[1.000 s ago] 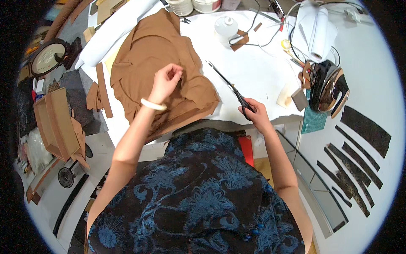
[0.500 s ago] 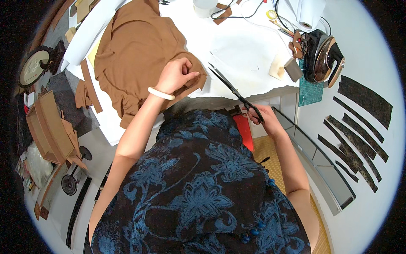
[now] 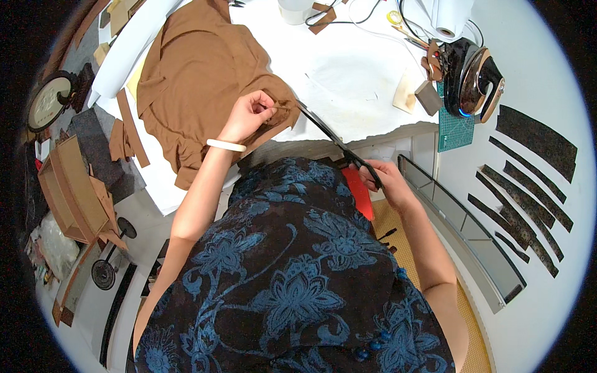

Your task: The person uses a pair of scissors to cut a piece of brown fabric laid out on a white table. They carefully maneuver the scissors along the fabric's edge, trimming it into a specific shape while holding the material steady with their other hand.

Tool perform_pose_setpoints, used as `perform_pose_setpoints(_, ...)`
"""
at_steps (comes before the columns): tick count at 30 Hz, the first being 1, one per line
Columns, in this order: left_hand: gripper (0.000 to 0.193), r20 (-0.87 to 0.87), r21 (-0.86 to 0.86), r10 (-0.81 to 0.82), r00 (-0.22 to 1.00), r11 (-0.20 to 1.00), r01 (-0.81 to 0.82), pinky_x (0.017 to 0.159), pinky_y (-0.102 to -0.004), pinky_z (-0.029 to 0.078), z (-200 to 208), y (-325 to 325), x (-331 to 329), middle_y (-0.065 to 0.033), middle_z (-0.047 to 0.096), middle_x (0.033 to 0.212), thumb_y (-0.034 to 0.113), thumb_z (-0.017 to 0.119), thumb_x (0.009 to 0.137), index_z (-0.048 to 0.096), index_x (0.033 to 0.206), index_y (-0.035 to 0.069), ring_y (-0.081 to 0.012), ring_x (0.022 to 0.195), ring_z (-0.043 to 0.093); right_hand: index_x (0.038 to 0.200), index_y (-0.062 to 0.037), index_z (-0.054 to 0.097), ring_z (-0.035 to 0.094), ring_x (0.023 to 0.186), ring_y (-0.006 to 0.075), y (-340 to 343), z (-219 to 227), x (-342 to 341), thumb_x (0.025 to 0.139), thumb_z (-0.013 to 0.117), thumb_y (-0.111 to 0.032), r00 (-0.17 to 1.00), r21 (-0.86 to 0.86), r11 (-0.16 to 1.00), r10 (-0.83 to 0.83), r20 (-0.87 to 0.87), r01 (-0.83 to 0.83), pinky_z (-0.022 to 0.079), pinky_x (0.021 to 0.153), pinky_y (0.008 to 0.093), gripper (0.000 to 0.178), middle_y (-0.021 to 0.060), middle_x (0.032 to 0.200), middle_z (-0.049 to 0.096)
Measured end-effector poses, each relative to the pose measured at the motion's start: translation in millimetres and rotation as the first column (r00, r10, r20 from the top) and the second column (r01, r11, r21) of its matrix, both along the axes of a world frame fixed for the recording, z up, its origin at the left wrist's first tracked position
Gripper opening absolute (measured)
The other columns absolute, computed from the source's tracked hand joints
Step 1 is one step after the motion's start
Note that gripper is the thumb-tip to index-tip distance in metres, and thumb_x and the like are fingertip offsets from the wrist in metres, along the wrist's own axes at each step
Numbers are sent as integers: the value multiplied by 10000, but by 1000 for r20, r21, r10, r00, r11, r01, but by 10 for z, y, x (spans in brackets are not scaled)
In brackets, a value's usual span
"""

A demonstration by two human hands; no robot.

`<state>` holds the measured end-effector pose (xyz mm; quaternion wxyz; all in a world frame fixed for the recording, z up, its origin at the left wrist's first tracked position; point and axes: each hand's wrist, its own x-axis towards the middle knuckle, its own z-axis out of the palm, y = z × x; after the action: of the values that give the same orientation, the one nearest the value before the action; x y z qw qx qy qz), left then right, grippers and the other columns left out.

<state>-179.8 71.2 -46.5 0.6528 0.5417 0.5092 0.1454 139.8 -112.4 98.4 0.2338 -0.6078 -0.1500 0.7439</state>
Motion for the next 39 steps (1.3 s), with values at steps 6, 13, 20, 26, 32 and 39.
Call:
perform_pose_setpoints(6, 74, 104, -18, 83, 991, 997, -81, 653, -252, 502, -5, -83, 38, 19, 671, 794, 40, 762, 905, 692, 913, 16, -63, 693, 569, 1159, 24, 729, 523, 699, 63, 163, -59, 72, 929, 719, -263, 937, 103, 958, 234, 258, -268, 389, 616, 232, 368, -44, 801, 596)
perform_pose_setpoints(13, 75, 90, -4, -130, 987, 991, 131, 649, -258, 499, -24, 290, 15, 23, 669, 799, 67, 749, 935, 709, 894, 19, -67, 711, 567, 1120, 52, 736, 629, 719, 215, 827, 122, 169, 720, 815, -256, 518, 119, 646, 474, 712, -754, 495, 665, 333, 511, 125, 833, 667)
perform_pose_setpoints(20, 63, 105, -3, -328, 939, 944, 330, 673, -284, 510, 182, 478, 33, -4, 665, 819, 59, 719, 955, 697, 924, 9, -91, 732, 572, 1110, 48, 744, 602, 716, 163, 1097, 155, 193, 717, 810, -264, 524, 120, 614, 537, 661, -780, 480, 639, 308, 506, 92, 829, 660)
perform_pose_setpoints(26, 118, -20, 173, -300, 954, 938, 299, 788, -351, 547, 196, 514, 35, -97, 723, 968, -25, 608, 958, 704, 1024, -1, -217, 876, 671, 1125, 38, 746, 578, 690, 142, 1029, 130, 194, 720, 807, -268, 573, 150, 643, 520, 633, -751, 461, 618, 297, 511, 64, 796, 644)
perform_pose_setpoints(32, 287, -308, 481, -460, 833, 680, 553, 930, -464, 553, 150, 605, 272, -181, 716, 1202, 65, 598, 965, 700, 1232, 41, -375, 1089, 681, 1130, 7, 749, 564, 691, 132, 868, 84, 276, 726, 812, -277, 582, 107, 705, 480, 656, -702, 448, 616, 290, 498, 48, 789, 636)
perform_pose_setpoints(39, 414, -635, 88, -728, 260, 266, 960, 913, -446, 575, 183, 949, 846, -217, 753, 1060, 217, 796, 866, 715, 1216, 11, -381, 1024, 714, 1131, -4, 748, 558, 692, 119, 551, 32, 279, 761, 810, -215, 674, 121, 800, 401, 621, -588, 461, 633, 286, 430, 38, 784, 636)
